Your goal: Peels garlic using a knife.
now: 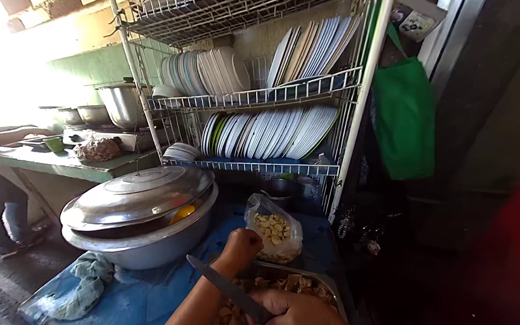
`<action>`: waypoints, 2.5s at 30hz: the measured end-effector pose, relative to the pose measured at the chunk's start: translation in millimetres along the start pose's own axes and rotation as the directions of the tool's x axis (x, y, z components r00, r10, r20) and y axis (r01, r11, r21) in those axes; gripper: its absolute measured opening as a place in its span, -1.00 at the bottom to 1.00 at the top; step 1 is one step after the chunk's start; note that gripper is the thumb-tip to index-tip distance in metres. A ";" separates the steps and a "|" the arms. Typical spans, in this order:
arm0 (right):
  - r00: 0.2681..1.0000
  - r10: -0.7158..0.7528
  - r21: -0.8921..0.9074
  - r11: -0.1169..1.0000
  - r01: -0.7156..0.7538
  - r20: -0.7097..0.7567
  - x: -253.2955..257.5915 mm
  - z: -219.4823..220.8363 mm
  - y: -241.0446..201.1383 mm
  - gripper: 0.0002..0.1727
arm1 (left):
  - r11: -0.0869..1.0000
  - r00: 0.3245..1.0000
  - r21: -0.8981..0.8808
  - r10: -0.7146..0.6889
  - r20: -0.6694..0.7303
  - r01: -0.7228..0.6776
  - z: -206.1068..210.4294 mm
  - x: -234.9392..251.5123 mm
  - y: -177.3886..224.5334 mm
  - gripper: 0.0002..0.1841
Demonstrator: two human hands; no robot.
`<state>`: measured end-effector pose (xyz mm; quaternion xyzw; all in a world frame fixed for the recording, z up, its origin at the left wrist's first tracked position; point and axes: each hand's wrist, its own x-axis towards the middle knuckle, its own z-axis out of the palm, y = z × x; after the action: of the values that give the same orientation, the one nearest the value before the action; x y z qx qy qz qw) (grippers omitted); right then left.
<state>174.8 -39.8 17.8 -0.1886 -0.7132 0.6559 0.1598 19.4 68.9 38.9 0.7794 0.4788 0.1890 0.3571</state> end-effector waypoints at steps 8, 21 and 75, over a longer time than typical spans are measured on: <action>0.906 0.164 0.056 0.986 -0.154 -0.389 -3.2 -6.9 -0.8 -0.84 | 0.820 0.959 0.542 -0.272 0.084 0.185 12.5 -44.9 -46.0 -0.69; 0.403 0.606 -0.154 0.421 -0.894 -0.686 42.9 -7.1 30.9 -0.68 | 0.766 0.918 0.623 -0.346 0.192 0.159 23.7 -48.8 -38.6 -0.66; 0.506 0.175 -0.017 0.936 -0.353 -0.845 34.9 3.0 6.2 -0.67 | 0.659 0.995 -0.752 -0.081 -0.051 0.015 22.3 -43.9 -44.8 -0.76</action>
<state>143.2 -25.3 10.7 -0.5971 -0.5723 0.4339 0.3573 -14.4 34.7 -7.1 0.5419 0.3926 0.3912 0.6318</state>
